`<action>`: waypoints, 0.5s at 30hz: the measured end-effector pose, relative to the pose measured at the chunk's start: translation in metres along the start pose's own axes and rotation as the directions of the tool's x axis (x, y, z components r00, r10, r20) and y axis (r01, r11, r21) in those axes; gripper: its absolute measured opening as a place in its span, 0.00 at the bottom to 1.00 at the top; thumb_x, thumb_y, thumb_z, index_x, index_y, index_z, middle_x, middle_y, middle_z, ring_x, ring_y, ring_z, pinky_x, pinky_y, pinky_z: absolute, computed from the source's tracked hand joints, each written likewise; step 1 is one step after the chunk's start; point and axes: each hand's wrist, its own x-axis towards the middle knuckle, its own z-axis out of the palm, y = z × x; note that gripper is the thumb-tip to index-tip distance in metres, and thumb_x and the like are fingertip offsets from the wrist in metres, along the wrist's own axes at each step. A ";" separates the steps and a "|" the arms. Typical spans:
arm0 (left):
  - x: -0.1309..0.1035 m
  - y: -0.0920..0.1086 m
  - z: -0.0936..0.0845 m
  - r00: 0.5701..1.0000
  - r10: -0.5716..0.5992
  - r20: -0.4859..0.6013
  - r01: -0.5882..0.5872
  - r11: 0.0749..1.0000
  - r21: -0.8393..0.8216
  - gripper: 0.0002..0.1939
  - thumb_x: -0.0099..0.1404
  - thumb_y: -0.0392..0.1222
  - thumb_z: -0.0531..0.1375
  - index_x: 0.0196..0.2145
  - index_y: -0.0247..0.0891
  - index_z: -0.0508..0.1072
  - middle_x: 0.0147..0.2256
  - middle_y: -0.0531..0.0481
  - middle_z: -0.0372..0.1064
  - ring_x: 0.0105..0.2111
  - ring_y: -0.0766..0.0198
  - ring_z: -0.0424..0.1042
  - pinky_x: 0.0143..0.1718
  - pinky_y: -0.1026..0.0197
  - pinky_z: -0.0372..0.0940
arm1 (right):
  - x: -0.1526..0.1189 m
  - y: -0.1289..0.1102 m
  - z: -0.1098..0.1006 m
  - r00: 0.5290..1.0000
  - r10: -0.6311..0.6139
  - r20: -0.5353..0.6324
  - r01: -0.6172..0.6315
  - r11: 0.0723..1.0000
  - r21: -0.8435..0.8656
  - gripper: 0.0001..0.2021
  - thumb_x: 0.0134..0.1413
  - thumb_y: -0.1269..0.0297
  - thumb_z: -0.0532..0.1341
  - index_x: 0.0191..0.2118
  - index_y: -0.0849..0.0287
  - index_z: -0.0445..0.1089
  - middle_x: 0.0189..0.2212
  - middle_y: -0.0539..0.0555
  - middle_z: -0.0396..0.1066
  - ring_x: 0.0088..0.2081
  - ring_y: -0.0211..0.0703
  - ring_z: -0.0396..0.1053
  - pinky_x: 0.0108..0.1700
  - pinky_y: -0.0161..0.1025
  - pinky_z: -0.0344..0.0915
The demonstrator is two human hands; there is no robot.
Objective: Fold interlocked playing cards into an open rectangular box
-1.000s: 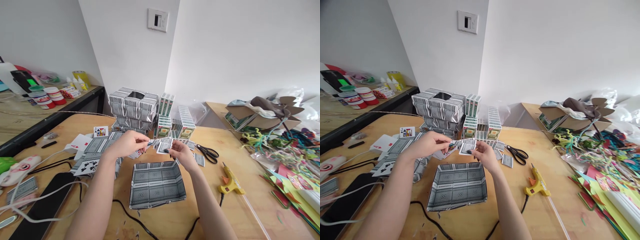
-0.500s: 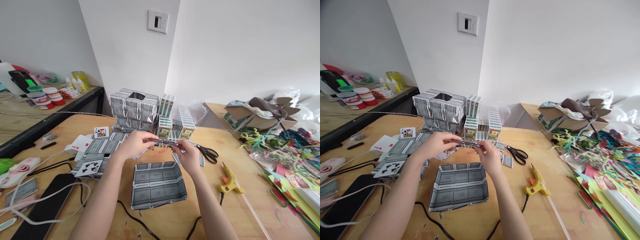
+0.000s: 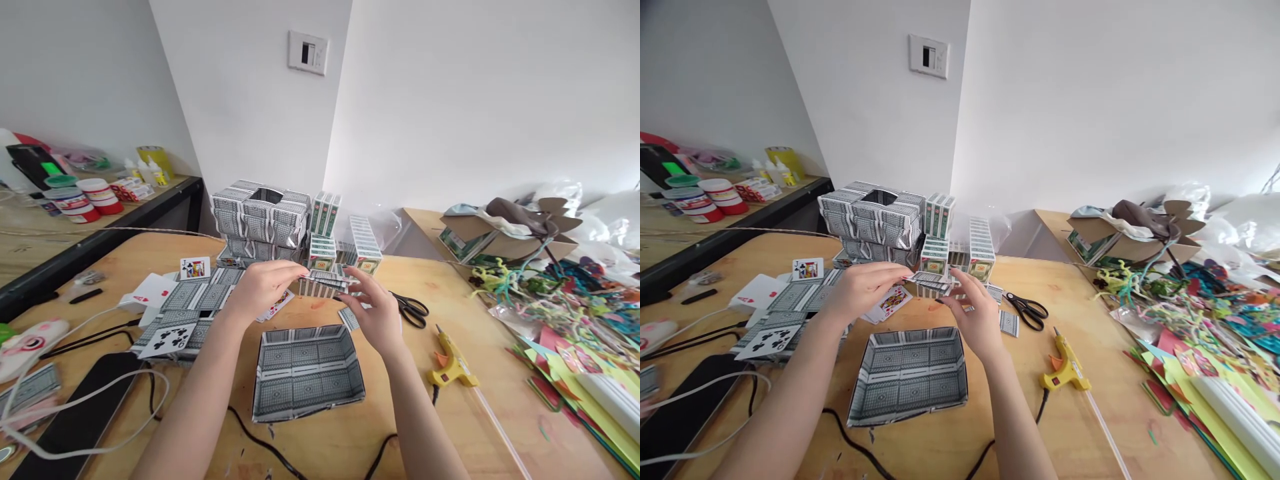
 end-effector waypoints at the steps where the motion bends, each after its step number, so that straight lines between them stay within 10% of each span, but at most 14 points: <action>1: 0.000 0.000 0.000 1.000 0.013 0.002 -0.013 1.000 0.013 0.15 0.64 0.39 0.47 0.39 0.41 0.73 0.39 0.51 0.72 0.39 0.67 0.70 0.42 0.63 0.65 | 0.001 0.000 -0.002 1.000 0.001 0.027 -0.002 1.000 0.024 0.17 0.50 0.60 0.57 0.48 0.51 0.65 0.43 0.53 0.68 0.34 0.40 0.70 0.34 0.37 0.70; 15: 0.004 -0.004 0.017 0.969 -0.187 0.162 0.180 0.982 0.058 0.14 0.62 0.40 0.49 0.38 0.42 0.73 0.37 0.52 0.73 0.37 0.65 0.70 0.40 0.62 0.63 | 0.002 0.017 0.004 0.992 0.117 -0.045 -0.116 0.993 0.016 0.08 0.47 0.61 0.58 0.30 0.55 0.74 0.29 0.53 0.74 0.25 0.41 0.71 0.27 0.37 0.69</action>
